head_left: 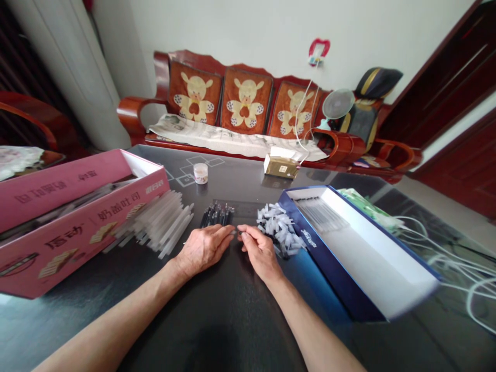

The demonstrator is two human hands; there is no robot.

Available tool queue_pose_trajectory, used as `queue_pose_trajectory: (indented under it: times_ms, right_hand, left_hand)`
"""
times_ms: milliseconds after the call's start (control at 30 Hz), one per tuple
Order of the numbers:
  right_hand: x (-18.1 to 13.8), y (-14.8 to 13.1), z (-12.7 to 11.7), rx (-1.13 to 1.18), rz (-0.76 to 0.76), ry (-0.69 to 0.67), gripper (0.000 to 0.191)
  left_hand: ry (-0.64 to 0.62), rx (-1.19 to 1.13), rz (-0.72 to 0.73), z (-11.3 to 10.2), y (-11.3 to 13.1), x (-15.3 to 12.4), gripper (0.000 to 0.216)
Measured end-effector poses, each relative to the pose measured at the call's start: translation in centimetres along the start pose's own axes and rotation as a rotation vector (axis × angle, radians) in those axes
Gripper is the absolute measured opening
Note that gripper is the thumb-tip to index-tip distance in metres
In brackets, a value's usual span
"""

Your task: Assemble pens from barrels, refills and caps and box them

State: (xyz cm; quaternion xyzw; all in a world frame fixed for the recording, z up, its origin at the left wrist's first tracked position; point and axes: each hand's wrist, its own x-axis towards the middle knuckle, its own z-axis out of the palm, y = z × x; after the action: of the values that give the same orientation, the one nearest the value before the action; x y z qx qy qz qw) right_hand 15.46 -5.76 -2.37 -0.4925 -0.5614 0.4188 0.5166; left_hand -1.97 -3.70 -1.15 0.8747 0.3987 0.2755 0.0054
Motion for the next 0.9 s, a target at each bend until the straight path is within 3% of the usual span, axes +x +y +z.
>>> queue_pose_trajectory:
  times_ms: [300, 900]
  right_hand:
    - [0.4, 0.6, -0.1, 0.154, 0.074, 0.022, 0.022]
    - [0.4, 1.1, 0.2, 0.098, 0.055, 0.014, 0.022]
  left_hand:
    - [-0.052, 0.043, -0.003, 0.3, 0.0, -0.1, 0.034]
    - [-0.081, 0.117, 0.040, 0.0, 0.1, 0.0, 0.032]
